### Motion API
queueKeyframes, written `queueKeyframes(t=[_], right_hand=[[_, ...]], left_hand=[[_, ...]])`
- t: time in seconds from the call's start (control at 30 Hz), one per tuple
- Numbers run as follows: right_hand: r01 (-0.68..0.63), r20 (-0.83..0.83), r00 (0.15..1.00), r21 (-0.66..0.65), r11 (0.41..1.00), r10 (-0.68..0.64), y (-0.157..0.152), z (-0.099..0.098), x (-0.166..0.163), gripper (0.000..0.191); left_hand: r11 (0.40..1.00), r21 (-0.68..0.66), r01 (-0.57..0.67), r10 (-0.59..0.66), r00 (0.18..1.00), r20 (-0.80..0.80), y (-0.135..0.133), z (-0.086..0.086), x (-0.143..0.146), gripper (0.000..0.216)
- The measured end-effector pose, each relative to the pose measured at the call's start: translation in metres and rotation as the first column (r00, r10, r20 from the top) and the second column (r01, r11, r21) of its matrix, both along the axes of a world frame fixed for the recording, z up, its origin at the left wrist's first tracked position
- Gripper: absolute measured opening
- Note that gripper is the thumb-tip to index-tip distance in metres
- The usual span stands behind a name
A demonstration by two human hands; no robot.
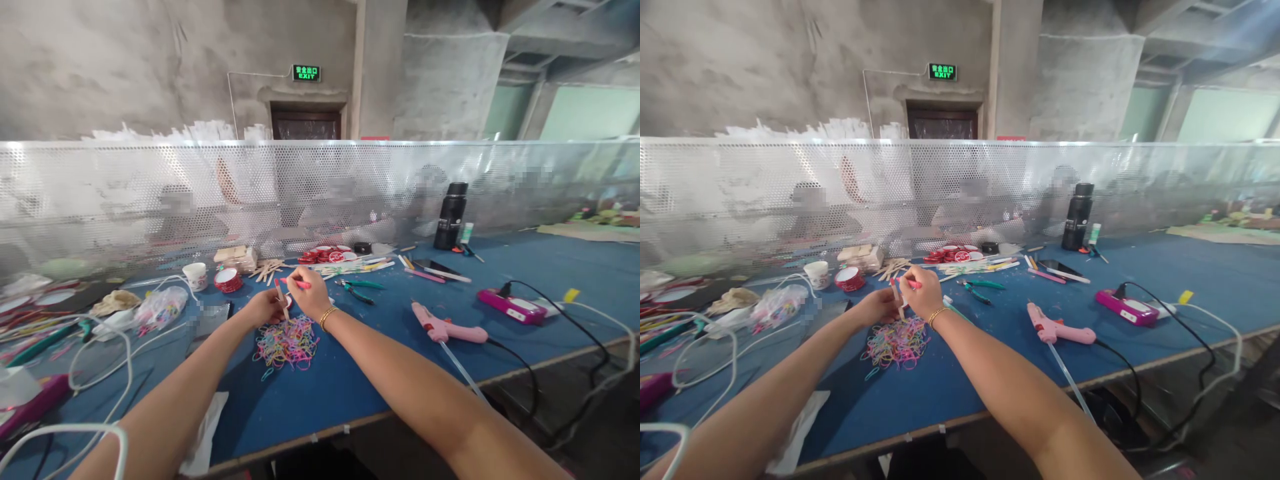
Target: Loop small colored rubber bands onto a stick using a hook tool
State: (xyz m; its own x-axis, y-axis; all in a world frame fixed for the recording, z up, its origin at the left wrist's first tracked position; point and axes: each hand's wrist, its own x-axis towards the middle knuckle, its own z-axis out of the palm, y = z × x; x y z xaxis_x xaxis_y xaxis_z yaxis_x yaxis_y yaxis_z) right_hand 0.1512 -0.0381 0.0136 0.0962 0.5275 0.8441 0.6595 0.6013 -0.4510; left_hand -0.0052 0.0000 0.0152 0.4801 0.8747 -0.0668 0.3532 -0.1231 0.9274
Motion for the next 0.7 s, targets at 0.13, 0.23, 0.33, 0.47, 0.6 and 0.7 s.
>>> queueKeyframes(t=[0.13,0.23,0.33,0.47,0.6,0.7], right_hand=[[-0.017,0.021,1.0,0.011,1.0,0.017,-0.0018,0.0008,-0.0021,0.014],[-0.021,0.042,0.999,0.007,1.0,0.021,-0.0018,0.0004,-0.0027,0.014],[0.0,0.027,1.0,-0.001,1.0,0.0,0.0003,-0.0008,-0.001,0.015],[-0.008,0.021,1.0,-0.004,1.0,0.008,0.0008,-0.0016,-0.0006,0.015],[-0.031,0.029,0.999,-0.022,0.999,0.032,-0.0012,-0.0007,-0.0024,0.015],[-0.018,0.018,1.0,-0.029,0.999,0.019,-0.0019,0.0004,-0.002,0.016]], left_hand=[[1.0,-0.001,0.003,-0.003,1.0,0.001,0.0021,-0.0016,-0.0008,0.041],[1.0,0.003,0.011,-0.011,1.0,0.004,0.0038,-0.0029,-0.0016,0.043],[1.0,-0.007,0.014,-0.014,1.0,0.009,0.0042,-0.003,-0.002,0.043],[1.0,-0.014,0.017,-0.017,1.0,0.004,0.0037,-0.0028,-0.0021,0.042],[0.999,-0.031,0.018,-0.017,1.0,0.011,0.0044,-0.0032,-0.0021,0.044],[0.999,-0.029,0.021,-0.021,1.0,0.009,0.0043,-0.003,-0.0021,0.045]])
